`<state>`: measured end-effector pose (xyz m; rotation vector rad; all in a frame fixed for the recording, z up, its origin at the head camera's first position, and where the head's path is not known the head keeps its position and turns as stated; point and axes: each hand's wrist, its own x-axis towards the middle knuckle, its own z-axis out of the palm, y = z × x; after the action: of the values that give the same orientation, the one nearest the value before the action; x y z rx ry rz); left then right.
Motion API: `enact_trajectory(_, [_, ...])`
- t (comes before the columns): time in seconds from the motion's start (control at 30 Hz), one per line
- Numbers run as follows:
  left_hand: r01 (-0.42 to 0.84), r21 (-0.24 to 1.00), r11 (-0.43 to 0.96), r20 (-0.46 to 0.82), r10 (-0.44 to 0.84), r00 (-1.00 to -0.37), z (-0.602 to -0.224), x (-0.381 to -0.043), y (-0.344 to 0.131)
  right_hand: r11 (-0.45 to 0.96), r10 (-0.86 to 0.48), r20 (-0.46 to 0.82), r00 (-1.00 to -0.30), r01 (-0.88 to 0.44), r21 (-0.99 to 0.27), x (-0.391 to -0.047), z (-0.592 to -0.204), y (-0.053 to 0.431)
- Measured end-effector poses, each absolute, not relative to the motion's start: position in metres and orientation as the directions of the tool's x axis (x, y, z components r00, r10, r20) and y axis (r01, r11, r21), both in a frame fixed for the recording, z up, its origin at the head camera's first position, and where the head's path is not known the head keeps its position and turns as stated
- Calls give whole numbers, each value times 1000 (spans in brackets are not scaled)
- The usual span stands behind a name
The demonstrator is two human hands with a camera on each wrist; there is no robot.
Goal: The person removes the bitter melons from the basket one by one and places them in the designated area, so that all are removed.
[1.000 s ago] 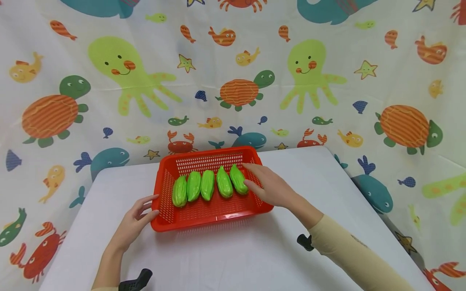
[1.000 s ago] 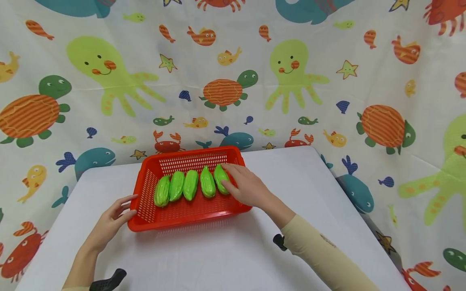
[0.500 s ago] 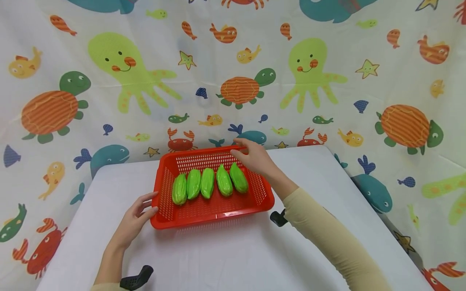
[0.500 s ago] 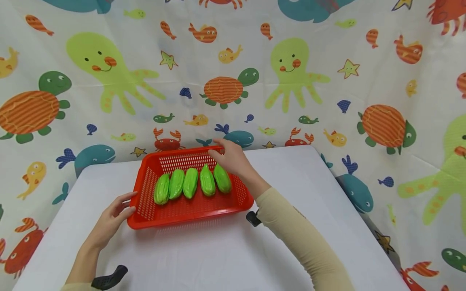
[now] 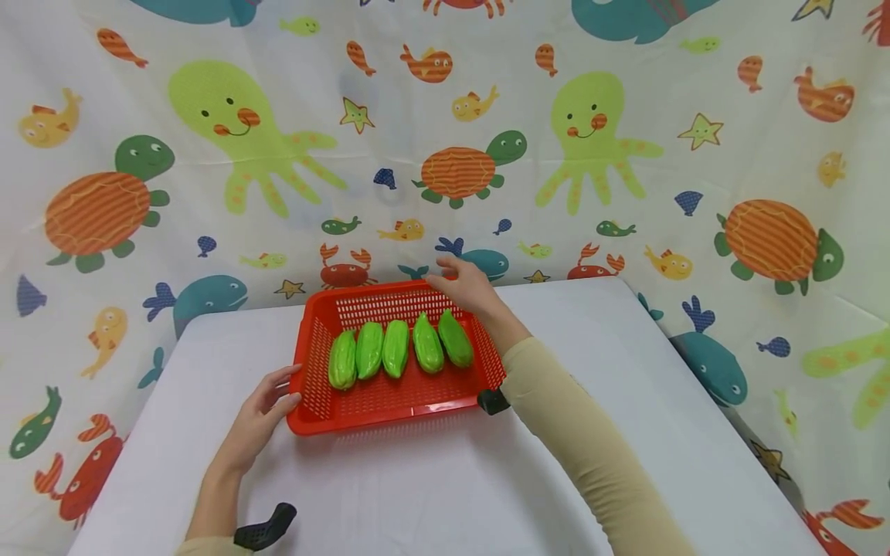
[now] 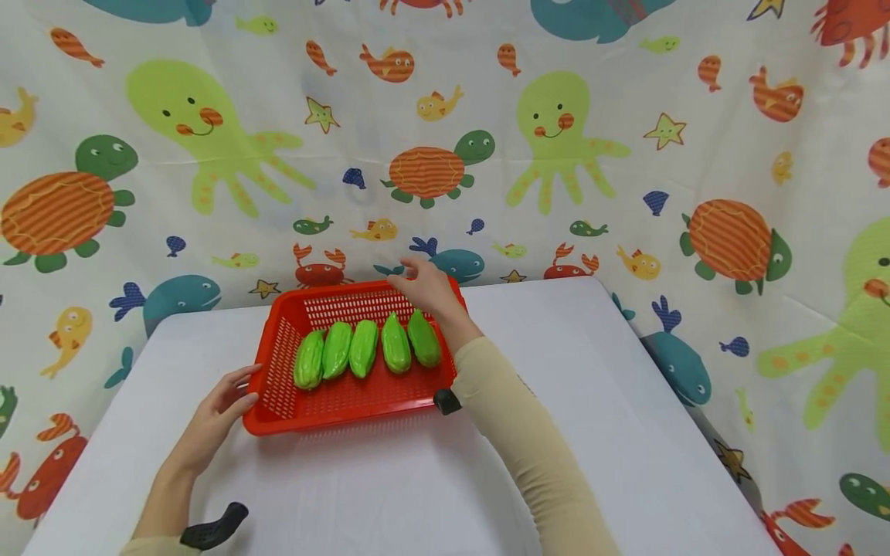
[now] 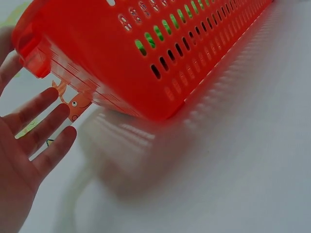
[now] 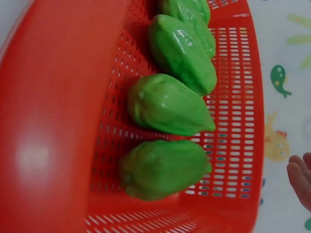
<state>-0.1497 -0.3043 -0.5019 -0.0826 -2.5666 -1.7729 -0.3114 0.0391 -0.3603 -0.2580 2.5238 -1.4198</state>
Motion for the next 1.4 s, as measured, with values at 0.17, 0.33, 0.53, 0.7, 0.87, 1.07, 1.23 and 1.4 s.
enact_trajectory(0.17, [44, 946, 321, 42, 14, -999, -508, -149, -306, 500, -235, -187, -954, 46, -865, -316, -368, 34])
enact_trajectory(0.33, [43, 951, 306, 48, -8, -999, -512, -149, -306, 537, -222, -267, -938, 111, -836, -322, -382, 33])
enact_trajectory(0.53, [65, 965, 255, 67, -1, -998, -516, -153, -300, 584, -213, -331, -919, 151, -797, -325, -393, 38])
enact_trajectory(0.7, [82, 967, 243, 88, -14, -996, -517, -152, -299, 575, -242, -346, -907, 153, -804, -327, -395, 39])
enact_trajectory(0.87, [94, 966, 243, 101, -16, -995, -519, -153, -300, 579, -241, -381, -892, 183, -795, -332, -396, 40])
enact_trajectory(1.07, [106, 968, 228, 116, -31, -993, -521, -152, -299, 669, -278, -463, -841, 176, -722, -337, -398, 43])
enact_trajectory(1.23, [101, 971, 215, 113, -43, -993, -522, -151, -298, 708, -305, -506, -807, 163, -687, -339, -395, 46])
enact_trajectory(1.4, [109, 971, 214, 119, -32, -992, -522, -154, -298, 728, -325, -551, -769, 168, -665, -343, -394, 49])
